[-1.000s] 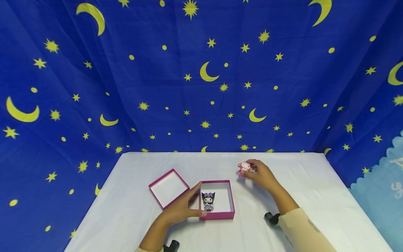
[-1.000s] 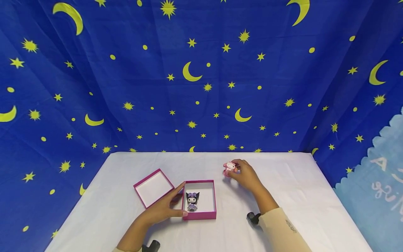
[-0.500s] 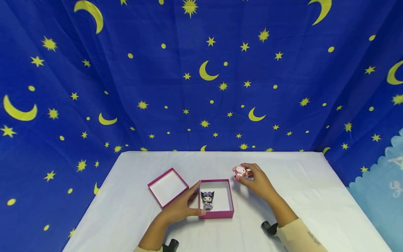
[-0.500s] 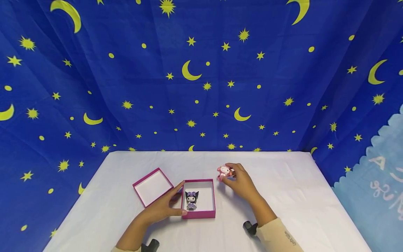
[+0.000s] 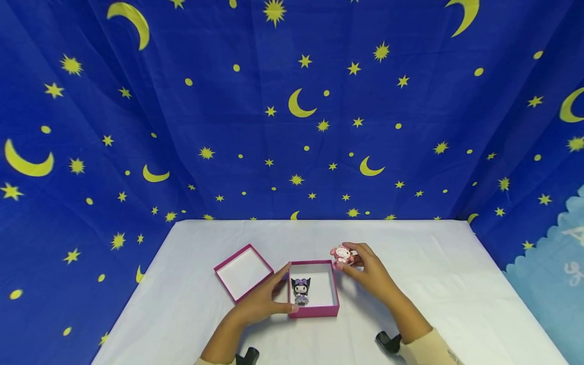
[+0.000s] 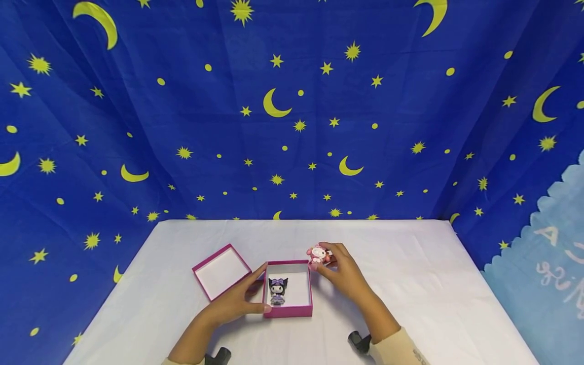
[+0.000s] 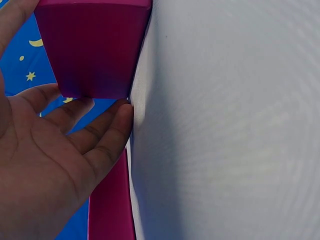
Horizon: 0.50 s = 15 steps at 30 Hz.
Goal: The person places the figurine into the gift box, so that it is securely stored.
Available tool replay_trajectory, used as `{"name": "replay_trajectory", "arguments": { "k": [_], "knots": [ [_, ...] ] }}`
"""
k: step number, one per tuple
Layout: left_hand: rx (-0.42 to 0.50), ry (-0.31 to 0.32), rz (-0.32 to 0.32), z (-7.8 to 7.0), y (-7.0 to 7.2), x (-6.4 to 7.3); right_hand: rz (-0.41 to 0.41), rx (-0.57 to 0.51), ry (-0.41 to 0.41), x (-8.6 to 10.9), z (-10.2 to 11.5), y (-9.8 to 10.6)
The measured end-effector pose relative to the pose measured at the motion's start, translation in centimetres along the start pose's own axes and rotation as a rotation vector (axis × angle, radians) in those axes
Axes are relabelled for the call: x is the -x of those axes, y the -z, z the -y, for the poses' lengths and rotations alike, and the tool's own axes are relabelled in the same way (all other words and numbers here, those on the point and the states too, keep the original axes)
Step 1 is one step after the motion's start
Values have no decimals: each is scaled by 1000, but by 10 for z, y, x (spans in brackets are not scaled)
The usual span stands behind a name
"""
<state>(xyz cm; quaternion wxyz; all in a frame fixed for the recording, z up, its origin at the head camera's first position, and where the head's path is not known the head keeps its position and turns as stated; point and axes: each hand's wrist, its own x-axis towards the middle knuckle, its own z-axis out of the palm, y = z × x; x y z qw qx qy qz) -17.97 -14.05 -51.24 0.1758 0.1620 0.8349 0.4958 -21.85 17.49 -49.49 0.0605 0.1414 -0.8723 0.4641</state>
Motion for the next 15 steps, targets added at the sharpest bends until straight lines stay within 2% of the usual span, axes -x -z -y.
{"name": "replay_trajectory", "arguments": {
  "k": [15],
  "knots": [
    [-21,-2,-11,-1,-1,0,63,-95,25,9,14,-8]
  ]
}}
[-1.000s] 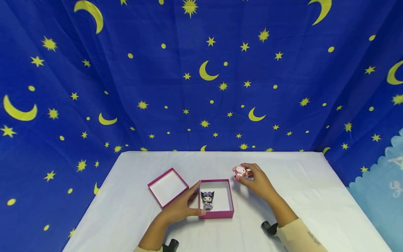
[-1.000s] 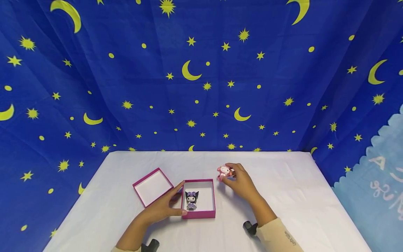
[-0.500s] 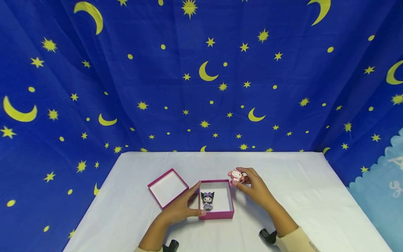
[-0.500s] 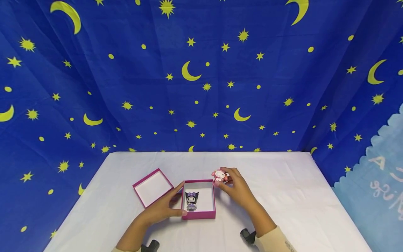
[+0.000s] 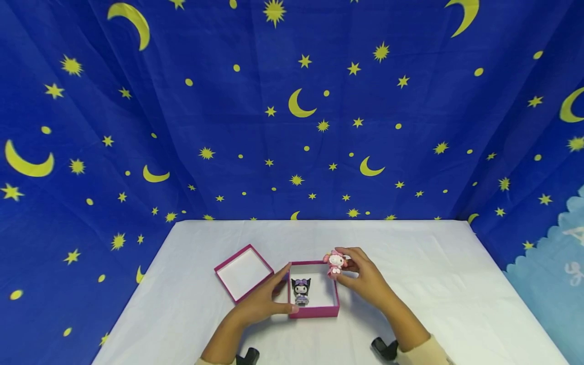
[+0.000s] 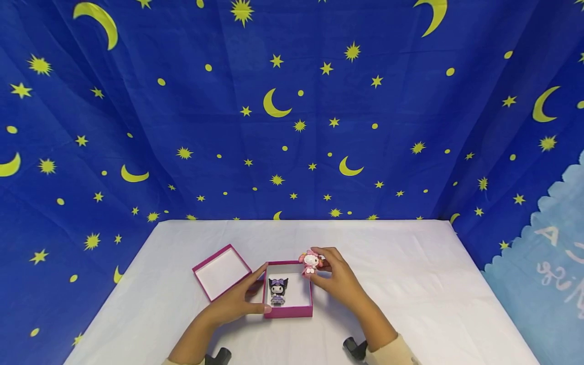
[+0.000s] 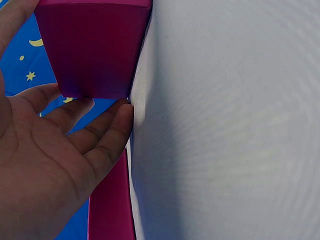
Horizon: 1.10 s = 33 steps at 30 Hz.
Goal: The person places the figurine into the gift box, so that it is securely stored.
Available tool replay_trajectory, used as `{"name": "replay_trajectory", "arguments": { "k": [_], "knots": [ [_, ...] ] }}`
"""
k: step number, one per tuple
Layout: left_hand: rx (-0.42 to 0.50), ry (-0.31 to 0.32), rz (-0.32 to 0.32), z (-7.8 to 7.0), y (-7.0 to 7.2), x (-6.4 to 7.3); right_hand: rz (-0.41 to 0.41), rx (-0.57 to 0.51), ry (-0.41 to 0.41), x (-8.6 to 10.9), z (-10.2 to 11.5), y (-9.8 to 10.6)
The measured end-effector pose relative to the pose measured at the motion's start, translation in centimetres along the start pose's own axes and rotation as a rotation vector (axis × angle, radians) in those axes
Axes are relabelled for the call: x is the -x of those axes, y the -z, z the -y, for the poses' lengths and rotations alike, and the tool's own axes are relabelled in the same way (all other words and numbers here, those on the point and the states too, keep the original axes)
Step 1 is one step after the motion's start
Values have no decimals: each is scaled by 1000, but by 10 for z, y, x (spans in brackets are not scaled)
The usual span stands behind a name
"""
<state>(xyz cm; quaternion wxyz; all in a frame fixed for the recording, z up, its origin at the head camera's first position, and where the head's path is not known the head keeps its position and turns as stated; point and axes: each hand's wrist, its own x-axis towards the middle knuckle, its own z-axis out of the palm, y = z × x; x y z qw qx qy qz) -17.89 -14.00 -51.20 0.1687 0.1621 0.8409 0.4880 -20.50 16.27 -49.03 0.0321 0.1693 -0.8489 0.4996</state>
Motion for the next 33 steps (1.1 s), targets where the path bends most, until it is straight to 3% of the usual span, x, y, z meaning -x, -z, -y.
{"name": "replay_trajectory", "arguments": {
  "k": [6,13,20,33],
  "knots": [
    [3,13,3,-1,0,0,22,-2,32,2,2,-5],
    [-4,32,4,-1,0,0,53,88,129,5,5,-11],
    [-8,32,6,-2,0,1,104,146,126,7,9,-18],
    [1,7,4,-3,1,2,126,243,122,8,8,-24]
  ]
}}
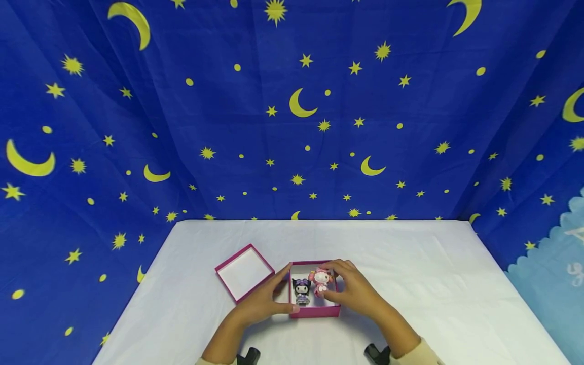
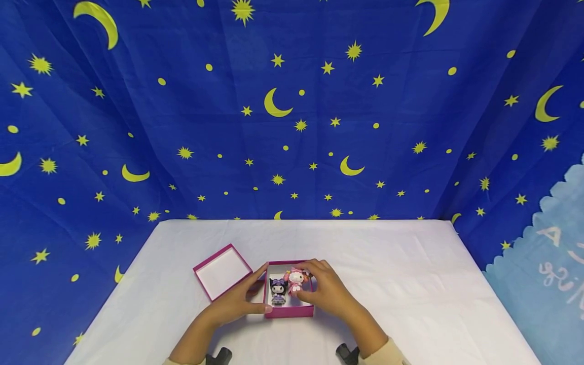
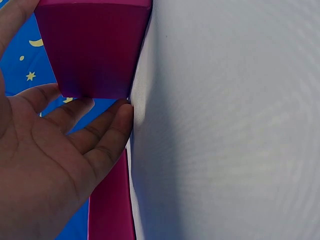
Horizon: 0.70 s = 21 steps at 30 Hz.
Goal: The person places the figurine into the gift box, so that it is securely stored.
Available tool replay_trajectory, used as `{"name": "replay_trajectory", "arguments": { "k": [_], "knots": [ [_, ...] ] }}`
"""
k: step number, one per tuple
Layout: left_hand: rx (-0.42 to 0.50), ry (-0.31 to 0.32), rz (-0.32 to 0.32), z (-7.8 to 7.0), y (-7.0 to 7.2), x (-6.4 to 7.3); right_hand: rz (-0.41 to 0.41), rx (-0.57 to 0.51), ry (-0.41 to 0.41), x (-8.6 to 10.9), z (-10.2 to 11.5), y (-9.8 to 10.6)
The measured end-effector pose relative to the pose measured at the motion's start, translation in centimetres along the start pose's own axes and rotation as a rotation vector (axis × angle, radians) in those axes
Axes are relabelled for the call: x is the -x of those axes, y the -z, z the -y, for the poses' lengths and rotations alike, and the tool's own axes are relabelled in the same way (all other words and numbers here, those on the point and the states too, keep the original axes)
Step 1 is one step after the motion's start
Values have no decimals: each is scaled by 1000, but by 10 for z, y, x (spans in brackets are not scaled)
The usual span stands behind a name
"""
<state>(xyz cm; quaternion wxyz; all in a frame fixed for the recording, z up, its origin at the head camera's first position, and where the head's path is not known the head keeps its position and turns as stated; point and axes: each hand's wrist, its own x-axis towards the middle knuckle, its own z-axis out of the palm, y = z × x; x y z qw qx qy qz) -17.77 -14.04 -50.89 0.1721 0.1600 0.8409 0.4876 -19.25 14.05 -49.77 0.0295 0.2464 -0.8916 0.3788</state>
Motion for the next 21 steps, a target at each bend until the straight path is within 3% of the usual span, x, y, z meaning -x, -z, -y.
{"name": "replay_trajectory", "arguments": {
  "k": [21],
  "knots": [
    [14,-7,9,2,0,-1,181,182,-47,-8,6,0]
  ]
}}
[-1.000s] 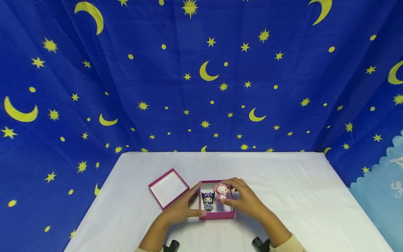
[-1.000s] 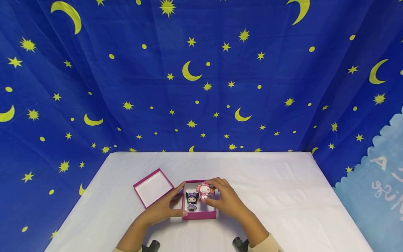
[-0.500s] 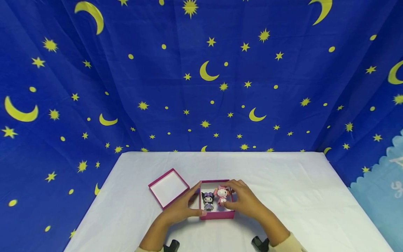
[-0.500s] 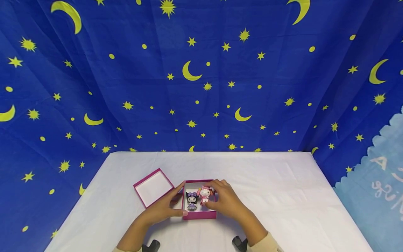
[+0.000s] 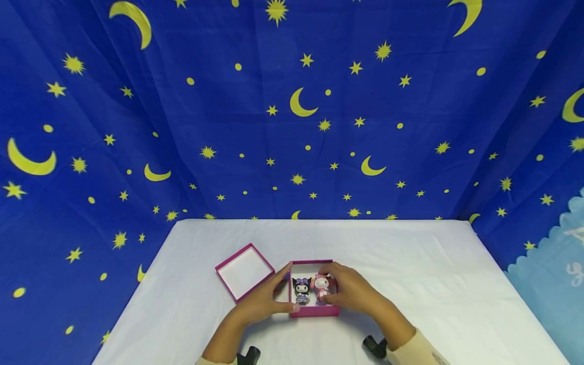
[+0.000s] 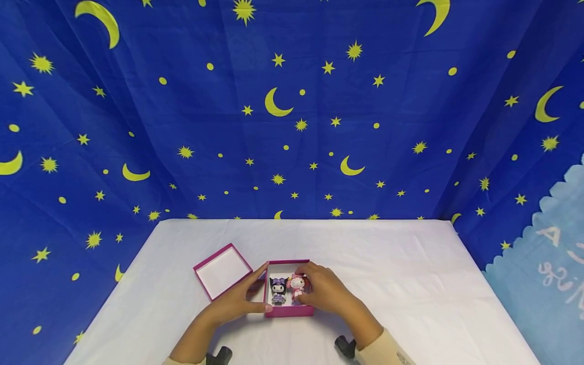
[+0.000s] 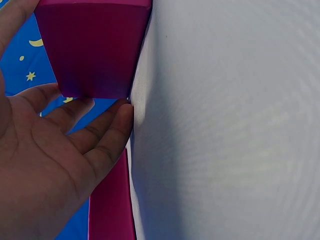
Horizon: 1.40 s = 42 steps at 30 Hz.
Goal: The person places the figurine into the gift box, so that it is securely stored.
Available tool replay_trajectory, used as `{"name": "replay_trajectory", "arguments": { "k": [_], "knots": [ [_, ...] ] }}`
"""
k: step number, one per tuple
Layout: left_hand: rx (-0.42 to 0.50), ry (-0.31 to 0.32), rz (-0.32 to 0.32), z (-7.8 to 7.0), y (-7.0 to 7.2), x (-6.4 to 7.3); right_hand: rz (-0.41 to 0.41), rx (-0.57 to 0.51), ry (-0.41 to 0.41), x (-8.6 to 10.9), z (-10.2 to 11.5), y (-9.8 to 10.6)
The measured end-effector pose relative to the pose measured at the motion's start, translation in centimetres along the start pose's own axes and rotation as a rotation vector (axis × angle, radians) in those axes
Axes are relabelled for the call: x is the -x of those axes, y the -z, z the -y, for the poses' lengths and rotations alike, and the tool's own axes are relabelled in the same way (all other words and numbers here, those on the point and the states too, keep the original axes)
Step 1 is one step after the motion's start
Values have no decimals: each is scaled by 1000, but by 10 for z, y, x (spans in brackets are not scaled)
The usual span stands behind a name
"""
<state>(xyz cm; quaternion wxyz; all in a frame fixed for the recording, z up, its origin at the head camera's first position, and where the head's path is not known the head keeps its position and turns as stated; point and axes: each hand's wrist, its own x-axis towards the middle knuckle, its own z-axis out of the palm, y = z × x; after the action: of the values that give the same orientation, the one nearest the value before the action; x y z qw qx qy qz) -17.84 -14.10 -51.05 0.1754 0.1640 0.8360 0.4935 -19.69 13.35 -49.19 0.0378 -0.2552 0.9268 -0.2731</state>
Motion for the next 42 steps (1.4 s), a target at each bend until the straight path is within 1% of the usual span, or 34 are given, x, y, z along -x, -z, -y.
{"name": "replay_trajectory", "arguments": {
  "k": [2,6,11,16,23,28,34,37,42],
  "knots": [
    [-1,-1,0,0,0,0,24,10,-19,-2,2,0],
    [-4,3,0,-1,0,1,46,16,-52,-5,5,-1],
    [-4,3,-7,-2,0,1,54,44,-63,-8,9,-1],
    [1,-3,-9,-2,0,1,70,33,-78,-9,12,1],
    [-6,3,-11,-1,0,1,103,4,-66,-8,13,4],
    [-12,-11,-12,0,-1,1,121,-13,-50,-6,9,5],
    [-8,-34,-12,3,-2,-1,62,-50,-31,-1,3,7],
    [4,-40,-9,3,-2,-1,23,-58,-2,3,0,7],
    [43,-25,-13,0,1,1,-16,-68,42,10,-6,8]
  ]
}}
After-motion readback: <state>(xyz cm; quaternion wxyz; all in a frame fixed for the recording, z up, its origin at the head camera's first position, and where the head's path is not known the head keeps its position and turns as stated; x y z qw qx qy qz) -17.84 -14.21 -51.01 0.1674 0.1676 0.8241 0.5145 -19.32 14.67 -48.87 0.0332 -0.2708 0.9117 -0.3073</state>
